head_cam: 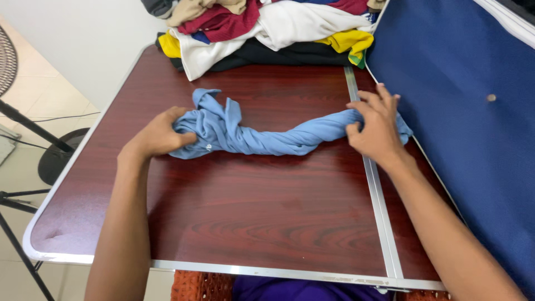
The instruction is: The person folds several pieces of clothing, including a dark gray shirt, a light blue shirt, a striped shirt, and a white shirt, on a wooden table. They then place the folded items into a blue suitcase.
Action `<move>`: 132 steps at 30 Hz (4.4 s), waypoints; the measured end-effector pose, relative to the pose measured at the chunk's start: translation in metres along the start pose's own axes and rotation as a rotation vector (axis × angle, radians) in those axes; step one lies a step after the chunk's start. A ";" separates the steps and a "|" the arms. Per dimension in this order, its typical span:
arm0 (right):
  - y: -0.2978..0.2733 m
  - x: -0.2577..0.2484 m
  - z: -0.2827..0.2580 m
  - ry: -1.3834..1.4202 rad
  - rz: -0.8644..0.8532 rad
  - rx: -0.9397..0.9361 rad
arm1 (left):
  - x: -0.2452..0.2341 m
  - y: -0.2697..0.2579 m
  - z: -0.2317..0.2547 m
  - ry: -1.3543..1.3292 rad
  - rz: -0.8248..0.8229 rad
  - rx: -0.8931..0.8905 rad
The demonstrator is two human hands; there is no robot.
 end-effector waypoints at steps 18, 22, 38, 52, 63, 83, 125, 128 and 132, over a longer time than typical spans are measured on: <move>0.136 0.135 -0.155 0.802 -0.065 -0.031 | -0.014 -0.018 0.049 0.052 0.225 0.257; 0.126 0.089 -0.109 0.720 0.280 0.149 | -0.022 -0.017 0.034 -0.057 0.195 0.216; 0.070 0.036 -0.027 0.340 -0.190 0.339 | -0.032 -0.016 0.001 0.300 0.321 -0.066; 0.061 0.078 -0.104 -0.091 -0.879 0.066 | -0.043 -0.033 0.035 0.153 0.673 0.472; 0.144 0.122 -0.156 0.639 -0.468 -0.118 | -0.016 -0.016 0.034 0.105 0.208 0.263; 0.180 0.062 -0.064 0.837 0.231 0.055 | -0.021 -0.025 -0.021 0.174 -0.006 -0.377; 0.046 0.070 -0.081 0.084 -0.822 0.093 | 0.003 -0.002 0.014 0.463 0.232 0.048; 0.048 0.067 -0.077 0.079 -0.764 0.082 | 0.020 0.000 0.024 0.419 0.171 0.274; 0.047 0.066 -0.080 0.093 -0.701 0.025 | 0.020 0.015 0.013 0.324 0.174 0.169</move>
Point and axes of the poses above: each hand's wrist, its own y-axis towards the middle knuckle, its own x-axis out of the palm, z = x × y, the point moved 8 cm from there along y, towards the middle knuckle, and after that the axes turned 9 degrees about -z, right-handed, at the moved point
